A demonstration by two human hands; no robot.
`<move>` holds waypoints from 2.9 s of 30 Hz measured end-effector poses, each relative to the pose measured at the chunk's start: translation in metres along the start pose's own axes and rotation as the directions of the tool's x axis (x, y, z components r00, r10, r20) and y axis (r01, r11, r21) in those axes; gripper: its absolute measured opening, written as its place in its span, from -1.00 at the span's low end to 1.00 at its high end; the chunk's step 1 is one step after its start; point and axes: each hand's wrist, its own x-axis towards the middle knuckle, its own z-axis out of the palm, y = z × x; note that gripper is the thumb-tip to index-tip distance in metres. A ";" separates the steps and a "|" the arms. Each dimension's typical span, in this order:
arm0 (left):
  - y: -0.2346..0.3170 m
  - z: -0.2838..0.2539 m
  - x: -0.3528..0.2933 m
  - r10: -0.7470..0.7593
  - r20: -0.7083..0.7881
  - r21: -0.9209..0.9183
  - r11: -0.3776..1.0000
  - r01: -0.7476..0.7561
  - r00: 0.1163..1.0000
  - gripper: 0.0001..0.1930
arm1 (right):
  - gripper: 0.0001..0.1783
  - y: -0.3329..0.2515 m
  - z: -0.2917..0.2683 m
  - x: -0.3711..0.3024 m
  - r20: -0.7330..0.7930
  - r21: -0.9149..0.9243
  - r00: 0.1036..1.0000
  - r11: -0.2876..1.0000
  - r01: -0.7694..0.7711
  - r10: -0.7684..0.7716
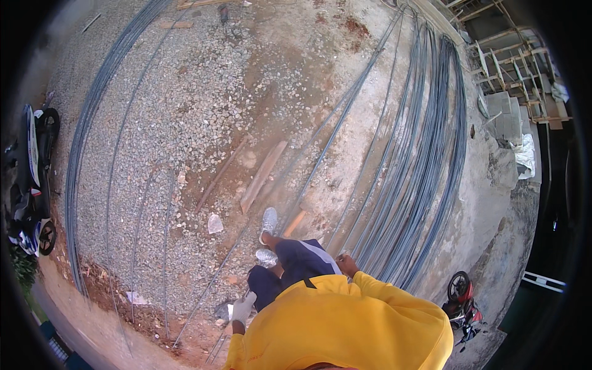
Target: The person uses a sledgehammer to repeatedly strike a long metal rod laid on a gravel surface. They reposition the rod and continue hammering along its length. A second person briefly appears nearby but does not assist.
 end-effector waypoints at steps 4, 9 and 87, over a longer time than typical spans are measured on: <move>-0.022 0.042 -0.001 0.060 0.140 0.077 0.994 -0.071 0.988 -0.52 | -0.46 -0.096 0.001 0.029 -0.071 -0.125 0.946 0.944 0.307 -0.317; -0.047 0.054 0.002 0.118 0.171 -0.059 0.992 -0.109 0.978 -0.53 | -0.42 -0.189 -0.005 -0.009 0.386 -0.477 0.864 0.731 0.488 -0.324; -0.154 0.041 0.724 0.758 -0.026 0.863 0.346 -0.367 0.652 -0.61 | -0.64 -0.108 0.284 0.708 -0.333 0.548 0.942 0.807 0.222 -0.032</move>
